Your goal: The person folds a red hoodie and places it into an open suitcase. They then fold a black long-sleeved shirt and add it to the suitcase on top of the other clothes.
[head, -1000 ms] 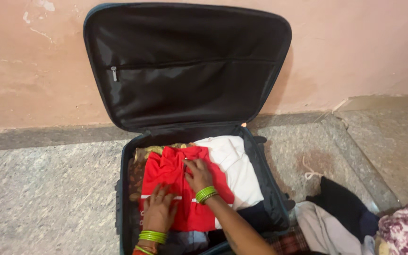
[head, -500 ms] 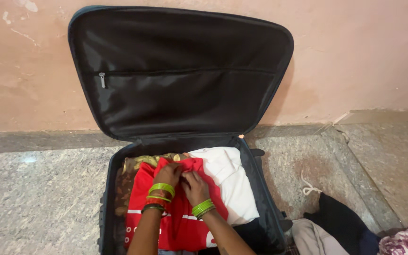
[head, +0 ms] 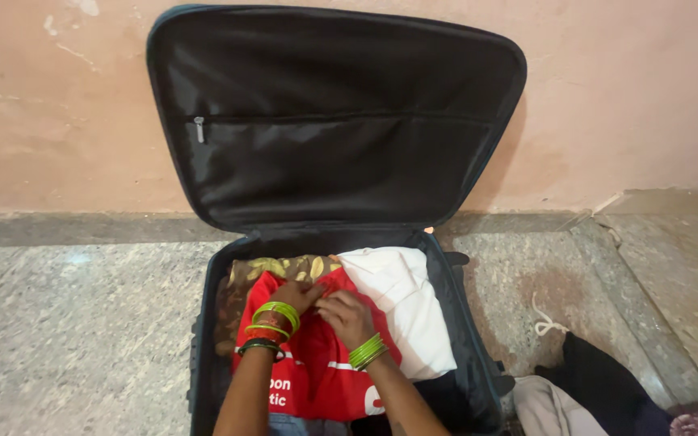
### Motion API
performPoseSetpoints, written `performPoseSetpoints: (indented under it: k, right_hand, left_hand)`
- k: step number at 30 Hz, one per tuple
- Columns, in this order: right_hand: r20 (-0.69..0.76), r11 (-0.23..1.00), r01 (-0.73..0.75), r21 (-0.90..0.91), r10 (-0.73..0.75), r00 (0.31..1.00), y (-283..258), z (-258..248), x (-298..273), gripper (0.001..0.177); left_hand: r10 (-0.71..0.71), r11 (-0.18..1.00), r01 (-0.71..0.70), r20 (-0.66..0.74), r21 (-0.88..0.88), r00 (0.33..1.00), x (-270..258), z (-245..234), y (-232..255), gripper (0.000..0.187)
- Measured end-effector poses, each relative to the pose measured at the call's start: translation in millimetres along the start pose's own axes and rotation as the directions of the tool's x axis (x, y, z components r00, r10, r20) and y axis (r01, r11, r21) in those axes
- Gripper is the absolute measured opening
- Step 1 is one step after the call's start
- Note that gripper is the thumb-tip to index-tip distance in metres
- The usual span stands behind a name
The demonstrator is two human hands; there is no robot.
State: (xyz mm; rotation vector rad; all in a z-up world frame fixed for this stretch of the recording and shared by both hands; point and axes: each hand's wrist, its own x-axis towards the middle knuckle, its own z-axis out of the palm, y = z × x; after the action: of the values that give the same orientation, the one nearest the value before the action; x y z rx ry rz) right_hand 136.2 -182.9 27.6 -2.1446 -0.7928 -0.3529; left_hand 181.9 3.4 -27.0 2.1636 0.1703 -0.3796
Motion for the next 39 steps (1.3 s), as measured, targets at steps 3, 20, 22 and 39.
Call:
performPoseSetpoints:
  k: [3, 20, 22, 39]
  right_hand:
    - [-0.073, 0.991, -0.087, 0.101, 0.095, 0.993, -10, -6, 1, 0.016]
    - [-0.175, 0.982, -0.016, -0.187, -0.017, 0.984, -26, -13, -4, 0.019]
    - [-0.176, 0.980, -0.028, -0.196, -0.007, 0.984, -25, -11, -2, 0.020]
    - [-0.091, 0.899, -0.351, 0.261, 0.385, 0.918, 11, 13, -17, 0.011]
  left_hand:
    - [-0.030, 0.989, 0.029, -0.006, -0.144, 1.000, 2, 6, 2, 0.052]
    - [0.426, 0.816, -0.271, -0.215, 0.510, 0.879, -5, 20, 53, 0.035]
    - [0.454, 0.829, -0.296, -0.260, 0.474, 0.852, 2, 26, 45, 0.032]
    - [0.190, 0.978, -0.180, -0.093, 0.108, 0.977, 17, 22, 16, 0.033]
